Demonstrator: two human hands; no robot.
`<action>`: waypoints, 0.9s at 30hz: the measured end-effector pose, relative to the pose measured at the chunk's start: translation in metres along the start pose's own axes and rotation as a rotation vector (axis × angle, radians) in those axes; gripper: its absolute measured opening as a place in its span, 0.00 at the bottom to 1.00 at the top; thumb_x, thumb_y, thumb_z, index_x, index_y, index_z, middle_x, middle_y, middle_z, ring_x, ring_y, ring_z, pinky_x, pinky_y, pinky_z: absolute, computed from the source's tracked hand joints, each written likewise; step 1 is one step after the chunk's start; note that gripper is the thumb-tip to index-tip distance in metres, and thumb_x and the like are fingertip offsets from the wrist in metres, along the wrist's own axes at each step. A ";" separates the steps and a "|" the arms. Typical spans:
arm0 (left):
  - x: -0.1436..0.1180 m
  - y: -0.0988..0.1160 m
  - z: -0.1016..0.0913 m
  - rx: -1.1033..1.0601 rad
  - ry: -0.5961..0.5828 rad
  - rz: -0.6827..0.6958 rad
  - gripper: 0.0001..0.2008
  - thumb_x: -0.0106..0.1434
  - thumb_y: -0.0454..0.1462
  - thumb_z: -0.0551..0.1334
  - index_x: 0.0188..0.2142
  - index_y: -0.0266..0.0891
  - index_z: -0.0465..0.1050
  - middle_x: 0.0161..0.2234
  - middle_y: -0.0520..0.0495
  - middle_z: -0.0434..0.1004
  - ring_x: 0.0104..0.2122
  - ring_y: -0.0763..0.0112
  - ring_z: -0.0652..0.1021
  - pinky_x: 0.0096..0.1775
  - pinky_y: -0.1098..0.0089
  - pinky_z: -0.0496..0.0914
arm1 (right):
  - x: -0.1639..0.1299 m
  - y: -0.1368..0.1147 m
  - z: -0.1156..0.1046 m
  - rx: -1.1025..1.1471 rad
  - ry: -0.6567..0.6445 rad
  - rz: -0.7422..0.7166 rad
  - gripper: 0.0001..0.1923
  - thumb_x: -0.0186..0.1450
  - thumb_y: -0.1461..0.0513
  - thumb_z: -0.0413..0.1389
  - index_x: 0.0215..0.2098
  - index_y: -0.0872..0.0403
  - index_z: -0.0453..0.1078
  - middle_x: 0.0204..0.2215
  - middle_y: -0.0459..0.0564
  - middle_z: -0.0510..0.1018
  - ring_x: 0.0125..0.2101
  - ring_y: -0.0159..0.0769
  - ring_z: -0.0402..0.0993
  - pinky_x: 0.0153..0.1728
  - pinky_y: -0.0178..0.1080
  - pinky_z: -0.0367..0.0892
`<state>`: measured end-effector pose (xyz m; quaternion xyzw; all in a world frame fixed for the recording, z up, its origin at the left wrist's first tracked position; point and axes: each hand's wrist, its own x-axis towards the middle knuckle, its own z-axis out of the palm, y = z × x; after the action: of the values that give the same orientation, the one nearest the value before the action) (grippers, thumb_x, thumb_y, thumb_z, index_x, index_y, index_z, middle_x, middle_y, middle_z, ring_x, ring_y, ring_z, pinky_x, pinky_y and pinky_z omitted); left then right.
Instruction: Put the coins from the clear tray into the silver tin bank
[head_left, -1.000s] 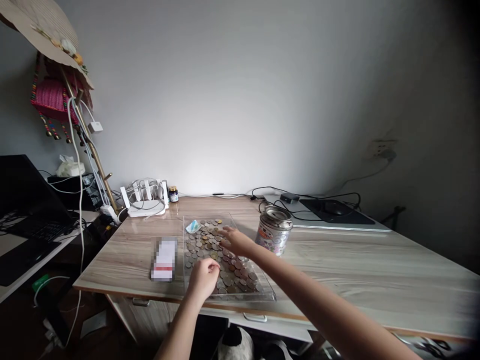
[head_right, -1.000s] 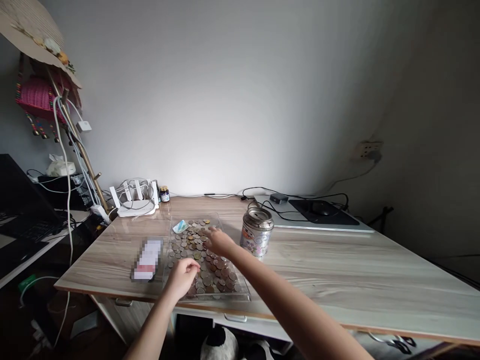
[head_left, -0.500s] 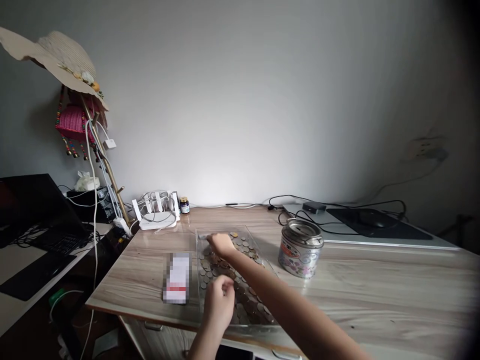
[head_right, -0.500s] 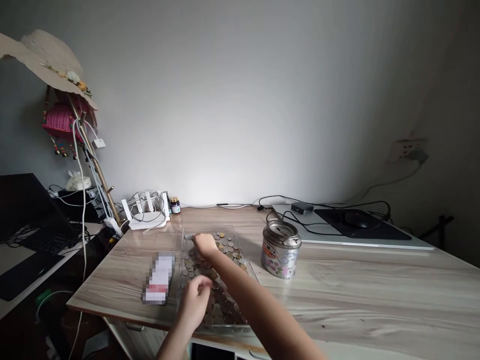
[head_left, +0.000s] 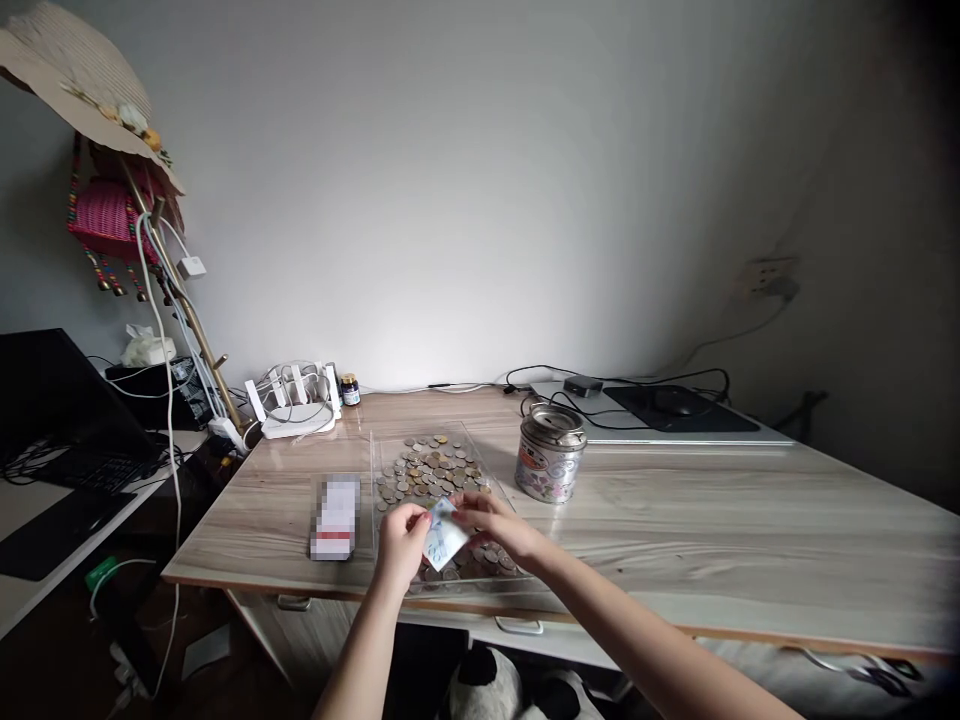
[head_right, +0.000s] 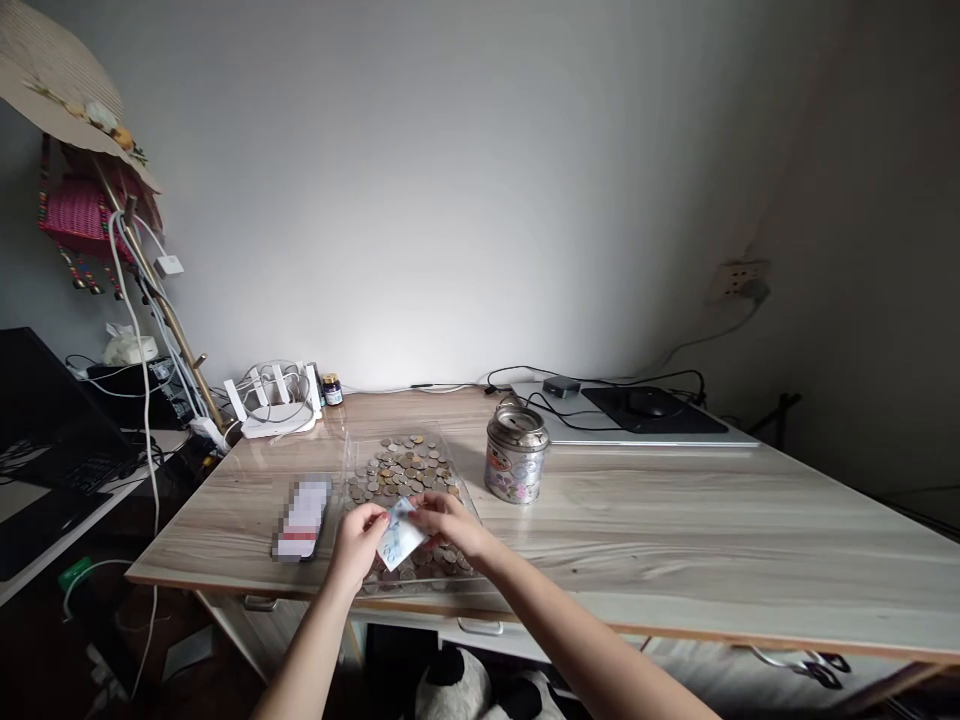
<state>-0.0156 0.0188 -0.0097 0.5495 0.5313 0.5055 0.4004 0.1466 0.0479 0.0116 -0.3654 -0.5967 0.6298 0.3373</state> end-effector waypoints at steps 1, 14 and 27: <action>-0.001 0.000 0.001 0.045 -0.054 0.017 0.12 0.52 0.43 0.57 0.25 0.35 0.70 0.23 0.48 0.71 0.23 0.74 0.71 0.21 0.78 0.62 | -0.001 0.000 -0.004 -0.027 -0.005 -0.021 0.18 0.49 0.54 0.57 0.33 0.57 0.67 0.20 0.43 0.69 0.19 0.26 0.63 0.17 0.29 0.57; -0.002 0.014 0.002 -0.182 -0.203 -0.279 0.18 0.44 0.45 0.65 0.28 0.33 0.67 0.21 0.52 0.69 0.15 0.78 0.70 0.15 0.78 0.63 | -0.011 0.007 -0.007 -0.345 0.091 -0.355 0.06 0.52 0.62 0.54 0.27 0.58 0.65 0.21 0.45 0.69 0.21 0.27 0.62 0.21 0.30 0.57; -0.004 0.016 0.005 -0.117 -0.272 -0.299 0.18 0.48 0.49 0.60 0.24 0.34 0.63 0.14 0.55 0.66 0.11 0.80 0.67 0.13 0.80 0.59 | -0.026 -0.005 -0.010 -0.732 0.138 -0.486 0.09 0.57 0.60 0.50 0.29 0.55 0.71 0.24 0.49 0.73 0.25 0.32 0.66 0.28 0.34 0.61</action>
<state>-0.0073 0.0132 0.0042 0.5034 0.5176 0.3918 0.5702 0.1680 0.0311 0.0177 -0.3508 -0.8250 0.2537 0.3632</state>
